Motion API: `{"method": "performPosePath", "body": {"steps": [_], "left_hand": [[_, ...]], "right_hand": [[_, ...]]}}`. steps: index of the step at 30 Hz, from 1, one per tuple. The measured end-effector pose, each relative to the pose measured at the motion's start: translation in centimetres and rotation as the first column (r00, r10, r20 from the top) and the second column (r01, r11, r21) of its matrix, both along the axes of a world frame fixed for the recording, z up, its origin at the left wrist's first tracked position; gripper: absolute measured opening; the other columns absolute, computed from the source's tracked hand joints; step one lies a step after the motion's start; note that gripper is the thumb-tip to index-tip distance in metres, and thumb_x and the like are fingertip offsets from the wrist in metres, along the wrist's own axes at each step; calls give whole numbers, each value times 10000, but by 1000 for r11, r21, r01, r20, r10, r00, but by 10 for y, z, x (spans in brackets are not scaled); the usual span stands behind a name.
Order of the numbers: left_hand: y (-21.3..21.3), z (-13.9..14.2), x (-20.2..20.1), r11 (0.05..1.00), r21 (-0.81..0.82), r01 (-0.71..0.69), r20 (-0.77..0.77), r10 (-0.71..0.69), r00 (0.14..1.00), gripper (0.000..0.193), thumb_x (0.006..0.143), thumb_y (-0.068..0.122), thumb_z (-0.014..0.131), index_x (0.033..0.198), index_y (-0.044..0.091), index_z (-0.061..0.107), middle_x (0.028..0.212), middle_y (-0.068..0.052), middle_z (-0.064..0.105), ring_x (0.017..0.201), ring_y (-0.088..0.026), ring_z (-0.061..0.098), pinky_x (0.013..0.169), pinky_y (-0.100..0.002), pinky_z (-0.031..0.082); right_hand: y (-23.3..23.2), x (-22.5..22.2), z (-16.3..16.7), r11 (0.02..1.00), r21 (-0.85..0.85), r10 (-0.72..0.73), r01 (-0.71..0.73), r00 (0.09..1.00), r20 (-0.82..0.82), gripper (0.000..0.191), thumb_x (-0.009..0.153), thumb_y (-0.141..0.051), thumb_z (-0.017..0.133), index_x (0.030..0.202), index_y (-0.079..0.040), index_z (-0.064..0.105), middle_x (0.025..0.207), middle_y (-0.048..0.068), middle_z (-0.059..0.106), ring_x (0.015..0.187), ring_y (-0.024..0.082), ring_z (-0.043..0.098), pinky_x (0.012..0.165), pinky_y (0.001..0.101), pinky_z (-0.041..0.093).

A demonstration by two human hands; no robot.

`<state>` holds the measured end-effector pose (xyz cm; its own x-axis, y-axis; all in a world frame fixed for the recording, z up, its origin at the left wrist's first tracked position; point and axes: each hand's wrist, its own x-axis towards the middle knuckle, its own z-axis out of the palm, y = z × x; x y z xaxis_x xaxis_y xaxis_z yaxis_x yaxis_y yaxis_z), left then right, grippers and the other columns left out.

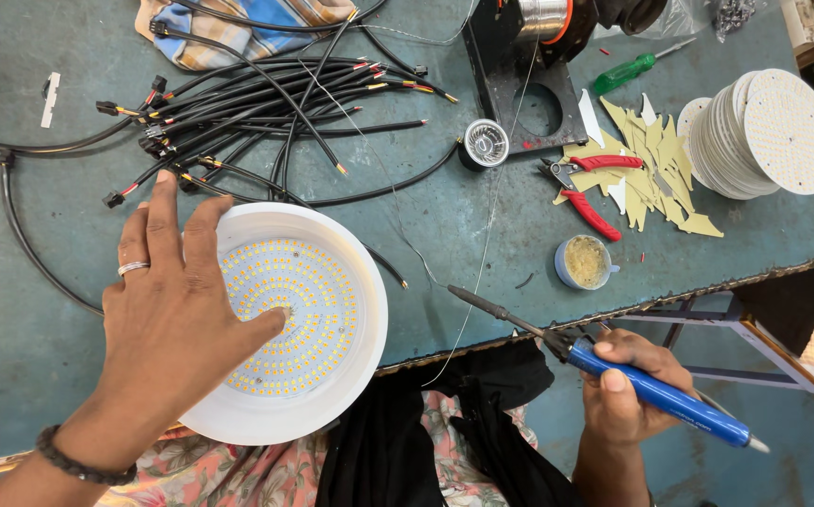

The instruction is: The person solders wires to the center of a circular LED panel using a soldering iron and solder wire. They apply flux paste, attach wires, and wipe the surface with a cloth. The person handles multiple LED panels and wires on a workbench.

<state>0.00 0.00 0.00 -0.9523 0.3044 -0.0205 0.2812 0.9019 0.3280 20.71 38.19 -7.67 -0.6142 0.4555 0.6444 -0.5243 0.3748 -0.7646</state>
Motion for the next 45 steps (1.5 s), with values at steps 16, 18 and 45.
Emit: {"method": "performPosePath", "body": {"steps": [16,18,45], "left_hand": [[3,4,-4,1000,-18,-2,0,2,1000,1181,498,479,917,1481,131,362,1600,-243,191,1437,-479,240,793,-659,508],[4,3,-5,1000,-12,2,-12,-2,1000,1170,503,483,910,1478,132,367,1593,-244,205,1436,-478,243,798,-661,508],[-3,4,-3,995,95,14,43,-19,999,1104,560,396,880,1485,142,335,1615,-245,89,1448,-538,188,783,-661,473]], "right_hand": [[9,-9,11,992,-87,-93,87,993,-67,161,990,-130,657,1033,19,612,864,185,639,645,213,580,637,314,510],[10,-12,18,945,-313,-114,98,993,-34,176,999,-168,628,1034,5,619,818,145,630,516,114,501,500,221,432],[-101,-72,75,985,40,152,-165,963,222,212,813,-62,689,972,42,595,847,193,662,541,188,597,493,253,497]]}}
